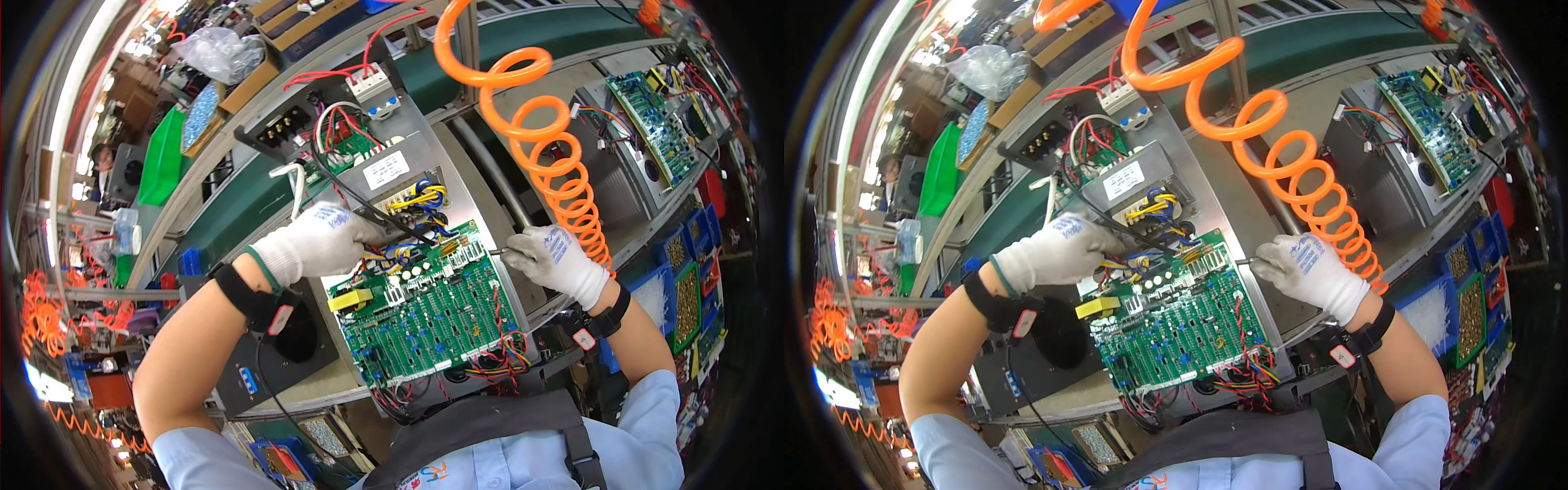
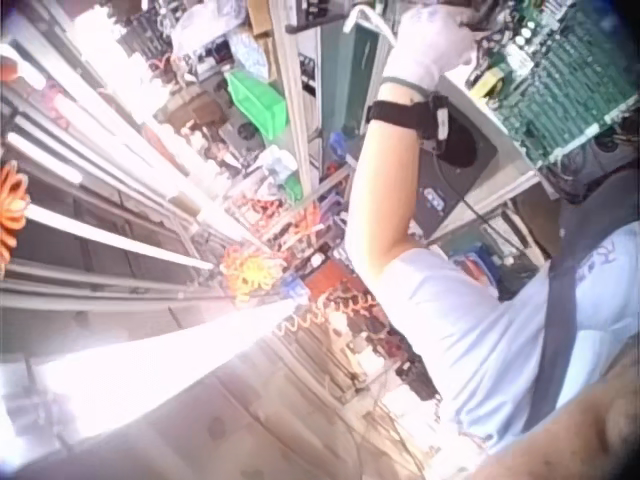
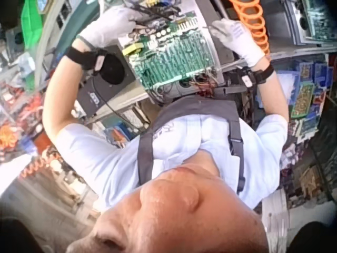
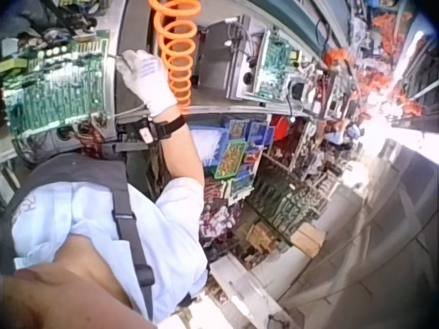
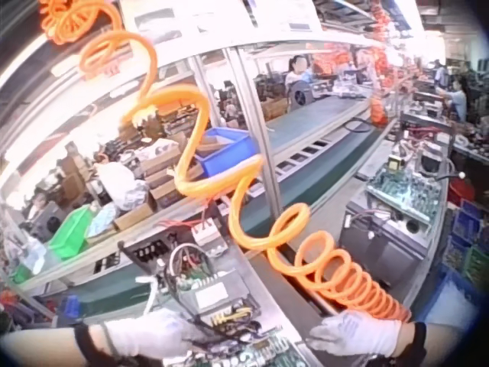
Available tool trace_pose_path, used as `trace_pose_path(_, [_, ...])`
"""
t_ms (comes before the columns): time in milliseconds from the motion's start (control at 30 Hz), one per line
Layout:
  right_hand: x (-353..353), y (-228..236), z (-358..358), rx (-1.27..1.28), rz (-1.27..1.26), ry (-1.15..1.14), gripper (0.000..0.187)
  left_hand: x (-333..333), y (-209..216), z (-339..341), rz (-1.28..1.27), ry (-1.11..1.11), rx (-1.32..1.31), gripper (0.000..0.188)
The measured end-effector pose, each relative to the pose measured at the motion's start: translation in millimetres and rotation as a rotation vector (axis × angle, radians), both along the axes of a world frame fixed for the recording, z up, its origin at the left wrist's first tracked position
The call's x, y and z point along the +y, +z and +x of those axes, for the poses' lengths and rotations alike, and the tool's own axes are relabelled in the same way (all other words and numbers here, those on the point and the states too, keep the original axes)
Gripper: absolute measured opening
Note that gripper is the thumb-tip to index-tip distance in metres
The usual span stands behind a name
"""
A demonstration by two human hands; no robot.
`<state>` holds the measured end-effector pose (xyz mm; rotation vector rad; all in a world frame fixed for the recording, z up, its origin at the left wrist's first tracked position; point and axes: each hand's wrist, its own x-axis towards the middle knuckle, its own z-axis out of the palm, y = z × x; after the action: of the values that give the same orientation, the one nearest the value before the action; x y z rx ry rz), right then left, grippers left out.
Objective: Assembling an industrial electronic unit by connecting wire harnesses to a circuit board and securing internal components.
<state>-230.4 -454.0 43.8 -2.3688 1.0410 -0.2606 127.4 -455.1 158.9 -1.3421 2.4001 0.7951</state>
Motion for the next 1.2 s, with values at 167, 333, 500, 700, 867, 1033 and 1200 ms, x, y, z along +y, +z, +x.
trace_pose_path(167, [-1, 9, 6, -0.002, 0.053, -0.005, 0.022, -7, -17, -4, 0.209, -0.026, 0.279, 0.044])
trace_pose_path(333, [0, 21, 10, 0.042, 0.123, -0.039, 0.023, -12, -17, -17, 0.219, -0.053, -0.018, 0.056])
trace_pose_path(500, [0, 20, 7, 0.091, 0.193, -0.051, 0.026, -32, -11, -19, 0.626, 0.019, 0.004, 0.056])
trace_pose_path(700, [-2, 13, 10, 0.028, 0.150, -0.053, 0.024, -30, -12, -21, 0.615, -0.002, -0.045, 0.065])
trace_pose_path(867, [2, 19, 5, -0.029, 0.179, -0.072, 0.024, -15, -16, -29, 0.237, -0.147, -0.101, 0.065])
trace_pose_path(1033, [18, 29, -40, 0.054, 0.105, -0.167, 0.029, -10, -9, -36, 0.167, -0.127, -0.179, 0.054])
trace_pose_path(1200, [44, 54, -114, 0.106, 0.355, -0.476, 0.027, -9, -16, -29, 0.158, -0.124, -0.117, 0.059])
